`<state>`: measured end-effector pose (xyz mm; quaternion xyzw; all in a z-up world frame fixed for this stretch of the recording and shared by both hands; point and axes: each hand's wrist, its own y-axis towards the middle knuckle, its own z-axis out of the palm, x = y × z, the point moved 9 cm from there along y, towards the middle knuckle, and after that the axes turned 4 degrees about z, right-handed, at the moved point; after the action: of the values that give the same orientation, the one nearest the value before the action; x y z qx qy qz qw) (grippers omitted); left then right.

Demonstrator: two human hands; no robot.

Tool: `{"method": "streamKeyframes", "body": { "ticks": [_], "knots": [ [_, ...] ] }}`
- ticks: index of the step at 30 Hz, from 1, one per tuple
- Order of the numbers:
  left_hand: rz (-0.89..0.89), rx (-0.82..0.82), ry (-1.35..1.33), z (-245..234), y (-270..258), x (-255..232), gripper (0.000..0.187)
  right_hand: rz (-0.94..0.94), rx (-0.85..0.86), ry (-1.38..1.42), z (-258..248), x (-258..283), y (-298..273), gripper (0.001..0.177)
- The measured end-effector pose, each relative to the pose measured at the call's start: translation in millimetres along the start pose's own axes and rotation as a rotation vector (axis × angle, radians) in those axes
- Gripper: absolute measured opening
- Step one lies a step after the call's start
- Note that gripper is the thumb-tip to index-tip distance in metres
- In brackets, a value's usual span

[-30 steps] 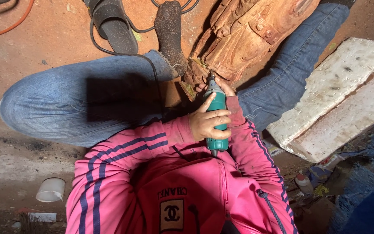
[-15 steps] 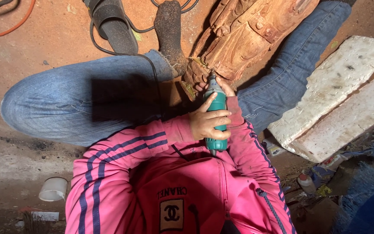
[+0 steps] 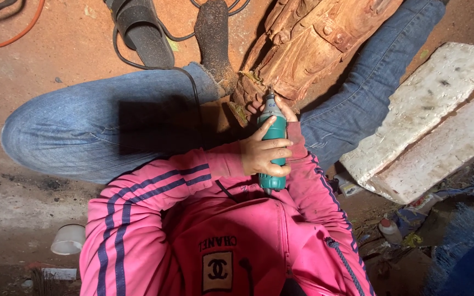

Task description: Using a handheld rotary tool to carve fine details into a wooden statue while sitting on the workshop floor.

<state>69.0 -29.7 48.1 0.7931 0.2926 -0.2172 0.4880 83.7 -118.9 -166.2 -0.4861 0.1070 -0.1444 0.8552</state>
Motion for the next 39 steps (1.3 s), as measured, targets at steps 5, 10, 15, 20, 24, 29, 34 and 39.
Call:
{"method": "streamKeyframes", "body": {
  "ticks": [5, 10, 15, 20, 24, 29, 34, 39],
  "knots": [
    [-0.009, 0.008, -0.006, 5, -5, 0, 0.007, -0.022, 0.007, 0.004, 0, 0, -1, 0.048],
    [0.010, 0.000, -0.015, 4, -5, 0, 0.006, -0.043, 0.013, 0.006, 3, -3, -4, 0.048],
    [0.016, -0.025, 0.020, -4, 3, -3, 0.008, -0.064, 0.021, 0.005, 3, -3, -9, 0.048],
    [-0.008, -0.071, 0.042, -8, 4, -8, 0.008, -0.090, 0.024, 0.009, -1, -6, -18, 0.048],
    [-0.023, -0.134, 0.080, -20, 12, -13, 0.004, -0.071, 0.000, -0.041, 2, -5, -16, 0.049],
    [0.032, -0.157, 0.014, 13, 28, -21, 0.015, -0.053, 0.051, -0.490, 0, 31, -21, 0.046],
    [0.140, -0.264, -0.026, 32, 63, -29, 0.024, -0.010, -0.273, -0.872, 84, 57, -83, 0.038],
    [0.057, -0.347, 0.059, 22, 75, -18, 0.018, -0.426, 0.112, -1.452, 75, 77, -83, 0.039]
  ]
}}
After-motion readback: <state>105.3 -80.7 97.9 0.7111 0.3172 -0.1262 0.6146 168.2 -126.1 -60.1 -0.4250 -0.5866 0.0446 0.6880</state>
